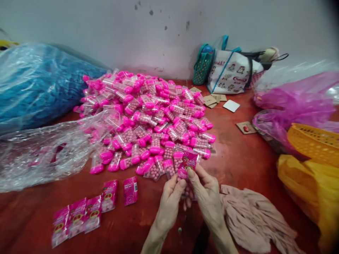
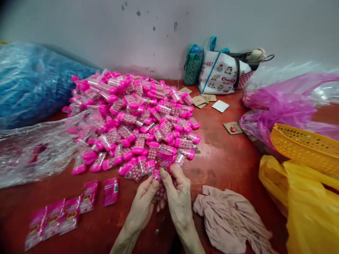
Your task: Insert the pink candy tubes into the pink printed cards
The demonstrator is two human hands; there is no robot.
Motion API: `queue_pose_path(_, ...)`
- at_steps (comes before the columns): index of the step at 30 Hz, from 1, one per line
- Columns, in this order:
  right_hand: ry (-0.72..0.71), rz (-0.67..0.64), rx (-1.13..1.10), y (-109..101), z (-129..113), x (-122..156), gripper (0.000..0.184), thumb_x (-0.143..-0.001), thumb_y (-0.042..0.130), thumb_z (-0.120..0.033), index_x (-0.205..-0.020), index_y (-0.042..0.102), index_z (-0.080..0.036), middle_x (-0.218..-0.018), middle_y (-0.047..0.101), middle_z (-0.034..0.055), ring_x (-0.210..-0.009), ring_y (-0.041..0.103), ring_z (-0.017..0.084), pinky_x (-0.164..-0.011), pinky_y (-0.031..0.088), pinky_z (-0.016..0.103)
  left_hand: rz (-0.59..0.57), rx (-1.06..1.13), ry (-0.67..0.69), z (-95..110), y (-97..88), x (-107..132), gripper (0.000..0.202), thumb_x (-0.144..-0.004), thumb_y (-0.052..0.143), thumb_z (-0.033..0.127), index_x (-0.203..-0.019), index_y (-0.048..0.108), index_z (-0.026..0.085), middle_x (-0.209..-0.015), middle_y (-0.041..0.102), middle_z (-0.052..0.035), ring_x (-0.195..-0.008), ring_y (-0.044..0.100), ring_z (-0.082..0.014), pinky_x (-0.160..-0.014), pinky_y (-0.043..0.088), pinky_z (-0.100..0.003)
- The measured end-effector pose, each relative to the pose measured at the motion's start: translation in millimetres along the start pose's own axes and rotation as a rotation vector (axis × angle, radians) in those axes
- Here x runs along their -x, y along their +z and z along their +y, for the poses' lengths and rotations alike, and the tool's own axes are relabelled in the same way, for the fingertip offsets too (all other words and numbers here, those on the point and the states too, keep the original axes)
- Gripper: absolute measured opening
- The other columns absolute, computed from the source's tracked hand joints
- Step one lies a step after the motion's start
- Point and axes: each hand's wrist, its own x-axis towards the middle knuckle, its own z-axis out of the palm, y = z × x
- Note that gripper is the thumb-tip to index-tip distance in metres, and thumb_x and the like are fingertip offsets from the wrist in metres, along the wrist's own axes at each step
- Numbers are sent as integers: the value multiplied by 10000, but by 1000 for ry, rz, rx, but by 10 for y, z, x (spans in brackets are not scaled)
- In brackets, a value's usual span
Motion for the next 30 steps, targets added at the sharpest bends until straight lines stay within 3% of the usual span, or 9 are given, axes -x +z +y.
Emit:
queue_pose_path(3, -1, 62, -39, -28, 82, 31, 302, -744, 605, -478, -818, 603, -185, -500, 509, -57, -332, 464, 88, -310, 382, 189, 15, -41, -8, -1, -10, -2, 245, -806, 532, 397, -796, 535, 152, -565, 507, 35, -420, 446, -58, -383, 309, -170)
queue_pose_path(7, -15, 34, -159, -133, 146, 27, 321, -704, 673, -418, -895, 618, -165, -524, 560, -43, -359, 469, 74, -337, 405, 175, -21, -155, -5, 60, 11, 12, 230, -827, 507, 371, -806, 546, 145, -578, 514, 25, -417, 429, -46, -381, 285, -161)
queue_pose_path(10, 15, 40, -213, -151, 141, 2, 301, -634, 738, -366, -797, 629, -138, -498, 565, -37, -325, 460, 68, -297, 388, 165, -68, -234, -7, 96, 23, 29, 235, -839, 489, 362, -818, 557, 137, -575, 512, 19, -412, 409, -46, -373, 268, -164)
queue_pose_path(14, 100, 54, -248, -73, 96, 0, 229, -676, 709, -345, -683, 625, -132, -420, 534, -46, -267, 446, 70, -261, 377, 164, -101, -279, -14, 95, 2, 50, 256, -845, 467, 379, -875, 554, 140, -556, 468, 36, -399, 360, -54, -366, 280, -178)
queue_pose_path(22, 174, 32, -256, -52, 108, 58, 241, -673, 709, -355, -687, 621, -130, -412, 539, -46, -277, 464, 89, -274, 409, 190, -93, -247, -9, 79, 3, 46, 216, -829, 498, 358, -883, 538, 152, -547, 467, 44, -397, 388, -54, -391, 299, -179)
queue_pose_path(27, 151, 101, -272, -136, 62, 9, 306, -624, 745, -311, -858, 670, -128, -653, 667, 21, -424, 550, 107, -358, 435, 194, -135, -191, -62, 86, 51, 13, 169, -740, 620, 284, -795, 539, 146, -564, 506, 35, -393, 383, -45, -372, 292, -163)
queue_pose_path(30, 107, 197, -230, -162, 83, -21, 277, -600, 761, -296, -819, 695, -139, -742, 698, 39, -571, 610, 141, -485, 475, 213, -154, -213, -59, 81, 52, 16, 161, -730, 628, 260, -801, 549, 140, -560, 511, 34, -396, 384, -45, -380, 303, -164)
